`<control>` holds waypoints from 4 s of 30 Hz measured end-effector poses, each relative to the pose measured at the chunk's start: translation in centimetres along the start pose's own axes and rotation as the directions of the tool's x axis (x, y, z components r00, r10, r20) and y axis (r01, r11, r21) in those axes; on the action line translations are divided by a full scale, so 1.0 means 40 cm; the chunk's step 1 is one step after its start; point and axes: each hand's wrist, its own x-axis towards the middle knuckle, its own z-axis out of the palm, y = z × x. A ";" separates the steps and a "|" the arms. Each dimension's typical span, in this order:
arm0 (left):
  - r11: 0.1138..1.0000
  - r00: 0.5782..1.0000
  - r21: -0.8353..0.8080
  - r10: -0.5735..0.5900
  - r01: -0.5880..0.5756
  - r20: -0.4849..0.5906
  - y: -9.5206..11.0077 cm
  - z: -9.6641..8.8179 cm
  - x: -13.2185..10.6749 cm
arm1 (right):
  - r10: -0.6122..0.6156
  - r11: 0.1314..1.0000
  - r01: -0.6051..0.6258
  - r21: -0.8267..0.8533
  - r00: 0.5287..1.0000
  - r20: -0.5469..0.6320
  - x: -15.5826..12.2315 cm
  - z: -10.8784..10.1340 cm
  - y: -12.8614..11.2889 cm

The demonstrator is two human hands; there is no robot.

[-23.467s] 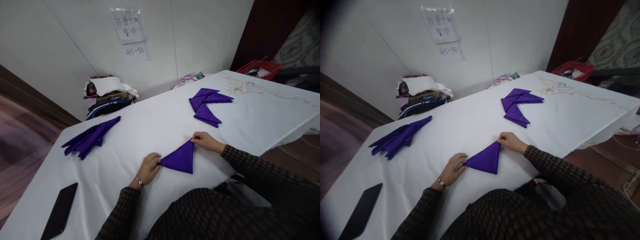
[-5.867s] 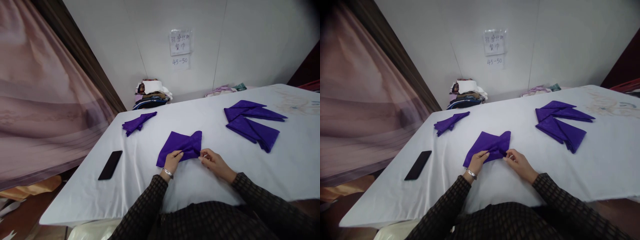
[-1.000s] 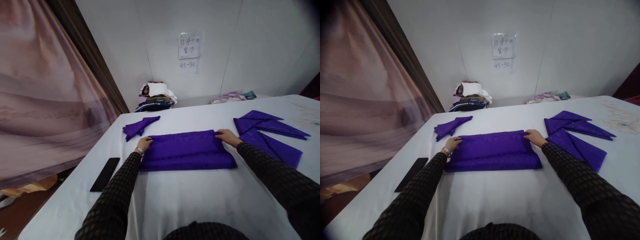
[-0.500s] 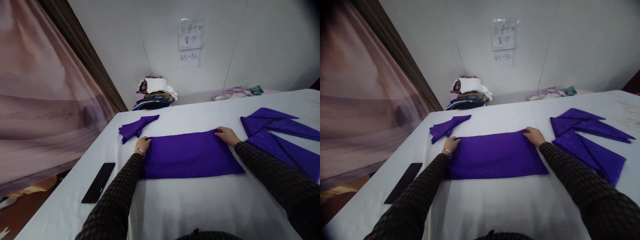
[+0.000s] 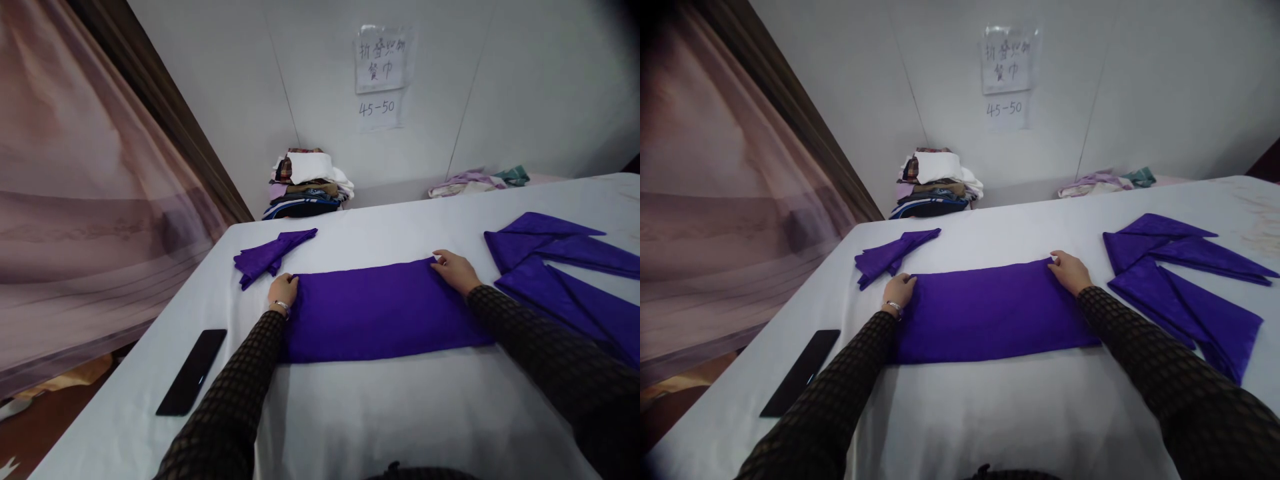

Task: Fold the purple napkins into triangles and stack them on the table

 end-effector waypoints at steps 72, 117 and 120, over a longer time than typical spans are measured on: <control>1.000 1.000 0.019 0.015 -0.015 -0.011 -0.010 -0.039 -0.119 | -0.552 0.778 0.612 -0.139 0.773 0.313 -0.486 0.044 -0.182; 0.848 0.870 0.199 0.464 -0.491 0.167 0.046 0.042 -0.265 | -0.516 0.823 0.567 -0.046 0.778 0.358 -0.317 -0.020 -0.360; 0.841 0.872 0.234 0.458 -0.489 0.173 0.038 0.056 -0.261 | -0.479 0.843 0.536 -0.043 0.785 0.392 -0.265 0.033 -0.372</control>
